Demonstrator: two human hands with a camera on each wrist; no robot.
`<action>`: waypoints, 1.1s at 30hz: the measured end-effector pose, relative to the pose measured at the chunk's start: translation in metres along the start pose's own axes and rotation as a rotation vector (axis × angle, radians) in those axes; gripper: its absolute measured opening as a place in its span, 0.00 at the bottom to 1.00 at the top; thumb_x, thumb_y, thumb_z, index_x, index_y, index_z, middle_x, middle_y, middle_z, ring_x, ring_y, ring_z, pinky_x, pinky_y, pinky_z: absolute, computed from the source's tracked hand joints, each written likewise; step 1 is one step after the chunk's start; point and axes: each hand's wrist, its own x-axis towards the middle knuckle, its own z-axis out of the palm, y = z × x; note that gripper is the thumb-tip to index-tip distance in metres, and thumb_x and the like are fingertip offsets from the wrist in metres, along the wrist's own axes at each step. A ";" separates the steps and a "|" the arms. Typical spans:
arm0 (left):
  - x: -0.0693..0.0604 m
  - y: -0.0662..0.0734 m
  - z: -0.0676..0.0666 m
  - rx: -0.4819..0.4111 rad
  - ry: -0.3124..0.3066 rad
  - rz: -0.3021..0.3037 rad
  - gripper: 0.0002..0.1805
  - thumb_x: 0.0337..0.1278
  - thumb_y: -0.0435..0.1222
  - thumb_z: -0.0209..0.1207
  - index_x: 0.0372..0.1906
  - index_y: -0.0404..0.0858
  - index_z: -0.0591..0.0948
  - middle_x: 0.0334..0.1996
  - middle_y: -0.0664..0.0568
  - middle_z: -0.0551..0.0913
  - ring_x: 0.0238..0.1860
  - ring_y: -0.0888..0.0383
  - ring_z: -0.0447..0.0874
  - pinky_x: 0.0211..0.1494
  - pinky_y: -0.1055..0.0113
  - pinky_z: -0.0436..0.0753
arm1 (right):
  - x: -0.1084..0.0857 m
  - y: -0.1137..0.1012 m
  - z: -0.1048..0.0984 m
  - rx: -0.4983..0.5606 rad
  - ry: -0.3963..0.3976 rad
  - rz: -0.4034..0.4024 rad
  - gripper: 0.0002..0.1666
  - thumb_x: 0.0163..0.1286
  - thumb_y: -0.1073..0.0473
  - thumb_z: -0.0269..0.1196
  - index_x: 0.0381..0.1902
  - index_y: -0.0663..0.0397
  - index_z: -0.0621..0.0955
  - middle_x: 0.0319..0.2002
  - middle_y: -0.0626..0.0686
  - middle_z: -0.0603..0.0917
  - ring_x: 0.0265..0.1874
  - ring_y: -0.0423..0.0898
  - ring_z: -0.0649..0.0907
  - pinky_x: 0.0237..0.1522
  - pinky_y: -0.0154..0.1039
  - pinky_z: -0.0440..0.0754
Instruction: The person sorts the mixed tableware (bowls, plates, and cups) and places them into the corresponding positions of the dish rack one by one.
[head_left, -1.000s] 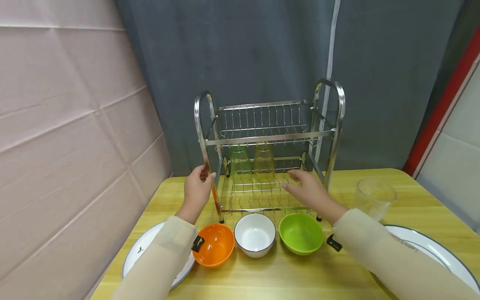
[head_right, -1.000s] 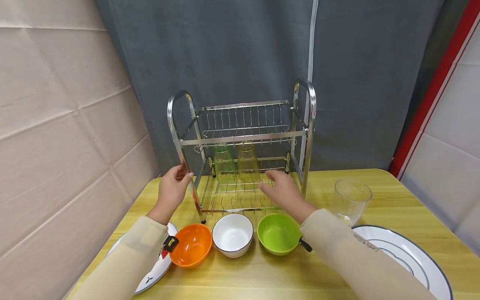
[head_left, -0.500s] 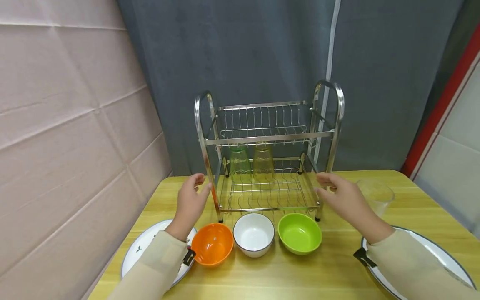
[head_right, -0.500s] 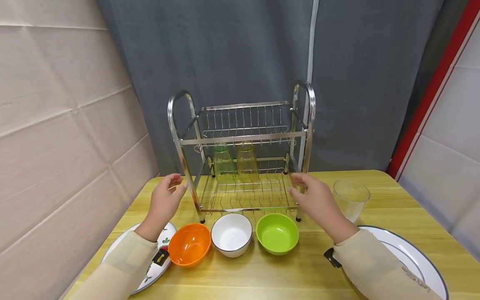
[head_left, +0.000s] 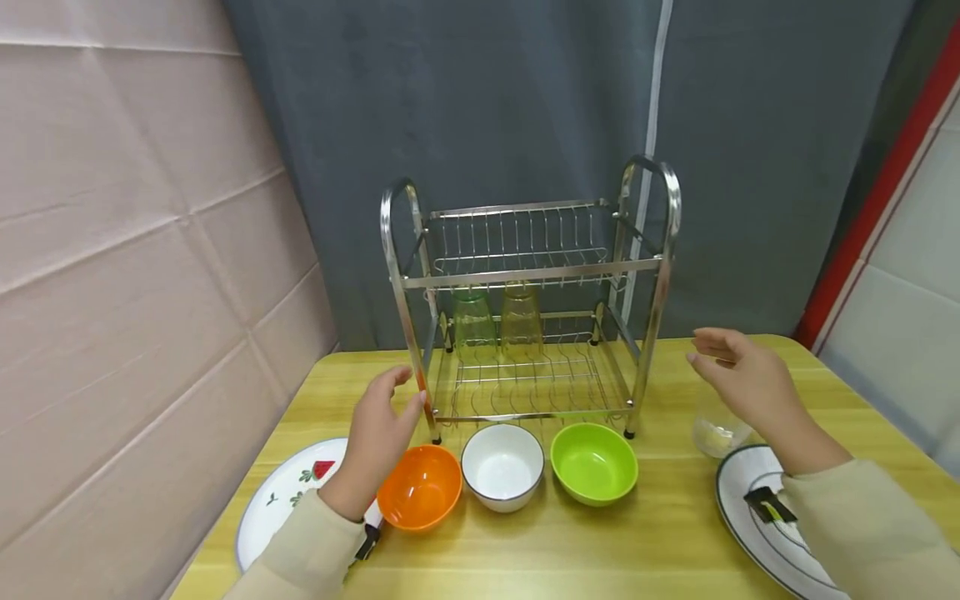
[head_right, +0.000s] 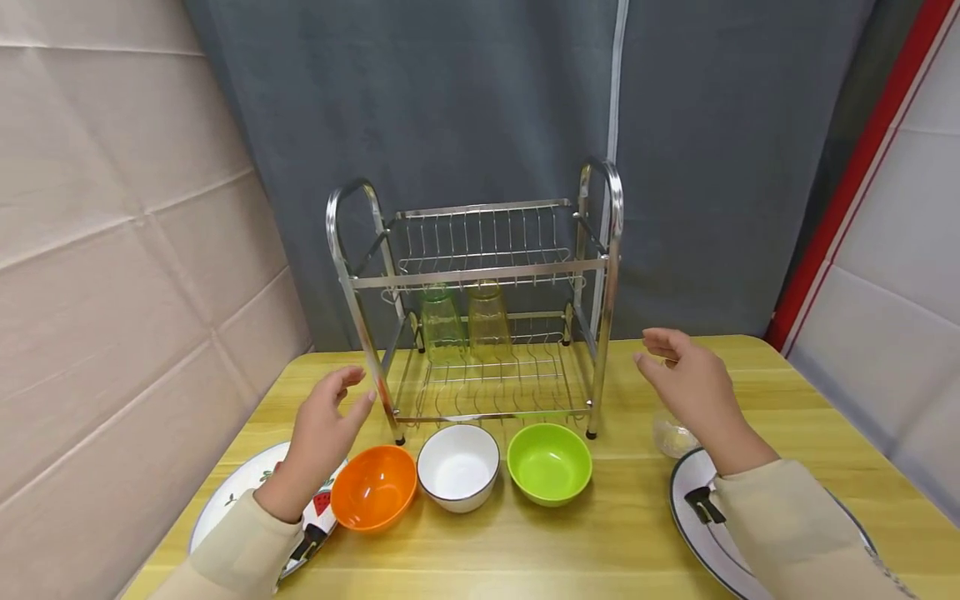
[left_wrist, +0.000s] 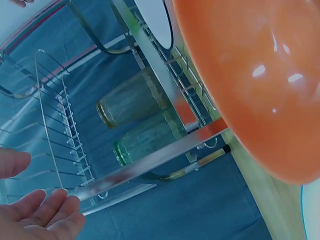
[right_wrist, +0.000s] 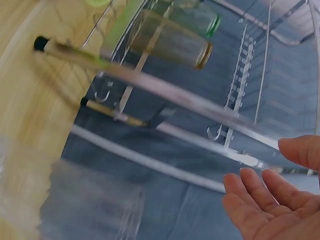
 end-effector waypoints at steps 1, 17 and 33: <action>-0.002 0.000 0.000 0.009 0.000 0.014 0.25 0.62 0.34 0.61 0.62 0.31 0.72 0.60 0.40 0.74 0.62 0.43 0.71 0.65 0.47 0.70 | 0.001 0.003 -0.002 -0.006 0.006 0.007 0.35 0.75 0.45 0.51 0.67 0.67 0.66 0.61 0.71 0.72 0.56 0.70 0.72 0.50 0.64 0.74; -0.028 0.013 0.015 0.065 -0.022 0.206 0.23 0.59 0.35 0.64 0.59 0.34 0.75 0.59 0.42 0.76 0.60 0.44 0.73 0.62 0.47 0.73 | 0.009 0.043 -0.024 0.007 0.054 0.120 0.37 0.76 0.45 0.49 0.69 0.69 0.63 0.63 0.73 0.68 0.60 0.72 0.68 0.50 0.64 0.72; -0.051 0.017 0.040 0.220 -0.015 0.466 0.23 0.55 0.35 0.67 0.56 0.35 0.77 0.54 0.46 0.79 0.57 0.48 0.75 0.56 0.53 0.78 | 0.012 0.069 -0.028 -0.077 0.049 0.145 0.35 0.76 0.50 0.48 0.67 0.74 0.62 0.61 0.79 0.65 0.58 0.75 0.66 0.52 0.69 0.68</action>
